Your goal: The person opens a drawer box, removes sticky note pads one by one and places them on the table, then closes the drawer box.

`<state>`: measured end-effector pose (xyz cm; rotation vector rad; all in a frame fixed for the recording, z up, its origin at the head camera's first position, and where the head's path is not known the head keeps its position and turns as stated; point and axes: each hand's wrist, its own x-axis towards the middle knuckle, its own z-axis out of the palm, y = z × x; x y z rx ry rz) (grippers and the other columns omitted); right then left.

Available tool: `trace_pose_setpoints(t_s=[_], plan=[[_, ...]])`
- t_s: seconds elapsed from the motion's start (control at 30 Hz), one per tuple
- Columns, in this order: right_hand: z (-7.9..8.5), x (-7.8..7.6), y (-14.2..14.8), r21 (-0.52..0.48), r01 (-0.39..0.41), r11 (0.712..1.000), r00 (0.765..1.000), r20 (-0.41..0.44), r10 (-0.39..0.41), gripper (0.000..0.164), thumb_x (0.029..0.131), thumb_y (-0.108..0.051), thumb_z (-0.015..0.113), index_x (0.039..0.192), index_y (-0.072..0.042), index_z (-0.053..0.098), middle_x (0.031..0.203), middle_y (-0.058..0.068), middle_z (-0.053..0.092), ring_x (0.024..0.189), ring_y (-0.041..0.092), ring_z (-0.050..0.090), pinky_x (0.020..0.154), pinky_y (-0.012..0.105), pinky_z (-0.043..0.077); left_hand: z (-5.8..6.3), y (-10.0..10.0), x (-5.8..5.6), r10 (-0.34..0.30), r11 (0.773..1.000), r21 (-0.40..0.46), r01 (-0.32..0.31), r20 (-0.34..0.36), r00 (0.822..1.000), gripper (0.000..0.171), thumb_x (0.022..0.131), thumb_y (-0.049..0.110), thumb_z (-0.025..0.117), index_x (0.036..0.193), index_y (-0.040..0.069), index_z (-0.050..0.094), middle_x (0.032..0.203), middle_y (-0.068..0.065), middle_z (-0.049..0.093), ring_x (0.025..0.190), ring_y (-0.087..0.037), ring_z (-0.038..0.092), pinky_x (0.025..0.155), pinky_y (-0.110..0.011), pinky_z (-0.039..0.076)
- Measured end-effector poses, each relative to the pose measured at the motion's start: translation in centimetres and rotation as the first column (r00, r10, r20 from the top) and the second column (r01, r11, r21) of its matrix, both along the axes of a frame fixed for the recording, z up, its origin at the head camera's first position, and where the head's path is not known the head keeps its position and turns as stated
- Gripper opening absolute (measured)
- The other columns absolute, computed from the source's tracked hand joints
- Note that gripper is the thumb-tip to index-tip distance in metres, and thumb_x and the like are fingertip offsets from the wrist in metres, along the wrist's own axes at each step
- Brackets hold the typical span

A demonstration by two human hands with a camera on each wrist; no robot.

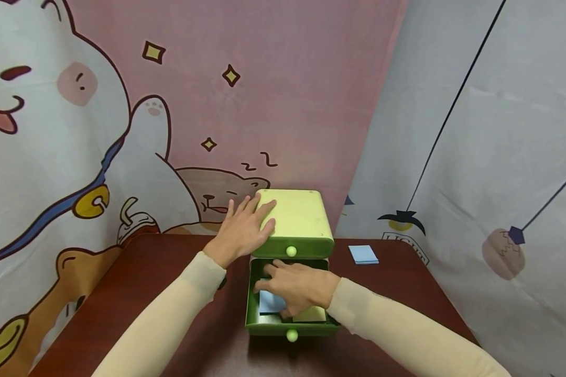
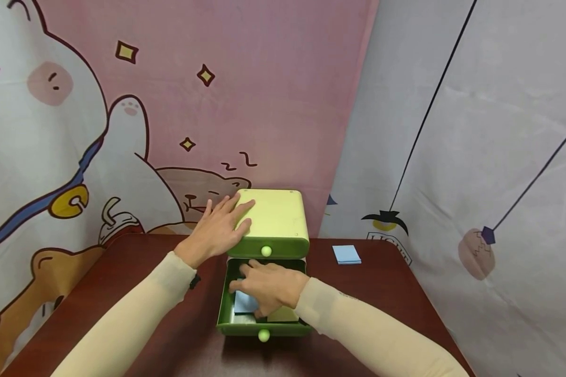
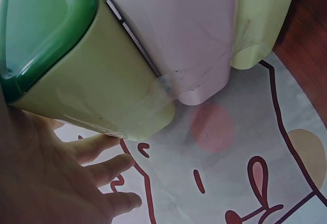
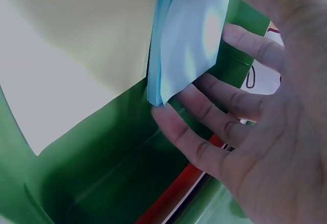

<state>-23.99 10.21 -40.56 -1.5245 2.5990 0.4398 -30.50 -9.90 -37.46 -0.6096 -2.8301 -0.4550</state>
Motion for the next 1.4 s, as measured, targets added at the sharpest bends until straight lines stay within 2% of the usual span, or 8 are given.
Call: trace_pose_setpoints(t_s=[0.23, 0.37, 0.63, 0.77, 1.17, 1.4], plan=[[0.0, -0.1, 0.4, -0.02, -0.057, 0.998, 0.996, -0.067, 0.056, 0.078, 0.096, -0.057, 0.095, 0.165, -0.042, 0.063, 0.155, 0.006, 0.07, 0.135, 0.024, 0.071, 0.101, 0.033, 0.069, 0.1, 0.0, 0.0, 0.001, 1.0, -0.002, -0.001, 0.002, 1.0, 0.069, 0.121, 0.061, 0.033, 0.184, 0.035, 0.038, 0.195, -0.015, 0.025, 0.182, -0.046, 0.024, 0.146, -0.078, 0.004], [-0.1, 0.0, 0.6, -0.039, -0.072, 0.997, 0.995, -0.075, 0.069, 0.077, 0.096, -0.056, 0.095, 0.165, -0.041, 0.062, 0.154, 0.006, 0.068, 0.132, 0.025, 0.073, 0.1, 0.032, 0.069, 0.0, 0.0, 0.0, 0.002, 1.0, 0.0, -0.002, 0.005, 1.0, 0.069, 0.121, 0.061, 0.033, 0.184, 0.034, 0.038, 0.195, -0.016, 0.026, 0.182, -0.046, 0.024, 0.146, -0.078, 0.004], [0.1, 0.3, 1.2, -0.129, -0.042, 0.991, 0.999, 0.002, 0.043, 0.072, 0.096, -0.047, 0.097, 0.157, -0.038, 0.06, 0.152, 0.006, 0.065, 0.116, 0.019, 0.073, 0.086, 0.028, 0.066, 0.0, 0.0, 0.1, 0.004, 1.0, 0.0, -0.004, 0.002, 1.0, 0.067, 0.122, 0.06, 0.034, 0.184, 0.035, 0.038, 0.195, -0.015, 0.026, 0.182, -0.046, 0.025, 0.146, -0.078, 0.005], [0.2, 0.4, 1.5, -0.171, -0.022, 0.985, 0.999, 0.045, 0.03, 0.069, 0.097, -0.041, 0.097, 0.153, -0.036, 0.058, 0.153, 0.007, 0.062, 0.115, 0.017, 0.071, 0.083, 0.026, 0.064, 0.0, 0.1, 0.1, 0.003, 1.0, 0.0, -0.003, -0.005, 1.0, 0.067, 0.122, 0.059, 0.035, 0.184, 0.035, 0.038, 0.195, -0.015, 0.026, 0.182, -0.046, 0.025, 0.146, -0.079, 0.005], [-0.2, 0.3, 2.1, -0.288, -0.064, 0.955, 0.997, 0.017, 0.072, 0.065, 0.094, -0.036, 0.099, 0.145, -0.027, 0.059, 0.144, 0.005, 0.063, 0.118, 0.016, 0.071, 0.098, 0.028, 0.065, -0.1, 0.1, 0.0, 0.004, 1.0, 0.001, -0.003, -0.017, 1.0, 0.067, 0.122, 0.06, 0.033, 0.184, 0.035, 0.039, 0.195, -0.016, 0.027, 0.181, -0.047, 0.027, 0.146, -0.079, 0.007], [0.0, 0.6, 2.5, -0.4, -0.077, 0.913, 0.995, 0.031, 0.098, 0.062, 0.093, -0.029, 0.099, 0.142, -0.025, 0.061, 0.146, 0.006, 0.062, 0.123, 0.017, 0.068, 0.104, 0.029, 0.065, -0.2, 0.1, 0.0, 0.005, 1.0, 0.002, -0.005, -0.009, 1.0, 0.068, 0.121, 0.061, 0.032, 0.184, 0.035, 0.038, 0.195, -0.015, 0.026, 0.182, -0.046, 0.026, 0.146, -0.078, 0.005]])
